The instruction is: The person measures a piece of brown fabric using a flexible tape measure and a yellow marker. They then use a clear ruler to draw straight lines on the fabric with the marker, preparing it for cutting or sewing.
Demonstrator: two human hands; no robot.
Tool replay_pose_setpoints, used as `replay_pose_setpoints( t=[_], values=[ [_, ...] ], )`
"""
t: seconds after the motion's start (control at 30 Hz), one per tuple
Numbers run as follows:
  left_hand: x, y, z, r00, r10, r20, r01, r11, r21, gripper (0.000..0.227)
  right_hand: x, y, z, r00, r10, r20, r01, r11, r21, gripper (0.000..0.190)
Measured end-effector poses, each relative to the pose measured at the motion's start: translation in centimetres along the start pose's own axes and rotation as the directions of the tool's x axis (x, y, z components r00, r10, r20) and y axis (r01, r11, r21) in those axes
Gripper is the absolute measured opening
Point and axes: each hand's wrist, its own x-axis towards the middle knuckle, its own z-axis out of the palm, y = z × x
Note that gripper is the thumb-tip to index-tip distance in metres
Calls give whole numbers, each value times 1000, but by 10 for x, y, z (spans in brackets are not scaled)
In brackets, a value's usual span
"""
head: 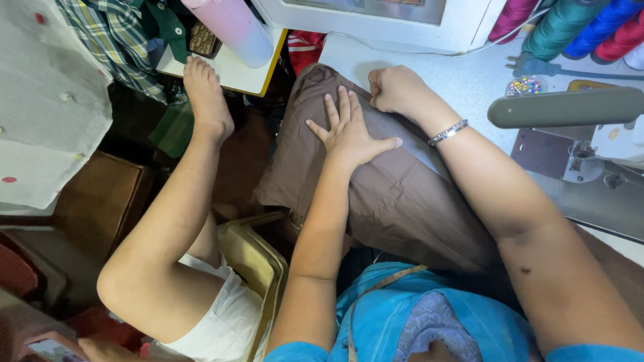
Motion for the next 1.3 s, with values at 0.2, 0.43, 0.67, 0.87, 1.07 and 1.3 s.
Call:
replay_pose_setpoints(
  t=[0.2, 0.43, 0.67, 0.87, 1.07, 1.3],
  values=[
    [4, 1, 2, 999, -40, 16, 39, 999, 33, 136, 23, -3, 8, 1000, -26, -2, 26, 999, -18, 3],
    [4, 0, 3, 999, -39, -2, 39, 999, 20, 135, 46, -4, 21, 997, -25, -78, 26, 1000, 8, 13],
    [3, 1, 0, 999, -35, 16, 35, 999, 32, 137, 11, 3, -5, 997, 6, 71, -10, 999, 52, 12],
    [4, 1, 1, 999, -44, 27, 43, 999, 29, 138, 4, 5, -8, 994, 9, 112, -18, 996, 85, 12],
    [6, 0, 3, 999, -39, 11, 39, 998, 42, 137, 32, 2, 12, 996, -88, -22, 89, 995, 43, 4],
    [5, -1, 5, 999, -35, -9, 35, 999, 28, 136, 39, -6, 15, 999, 5, -40, -5, 1000, 10, 11]
  ],
)
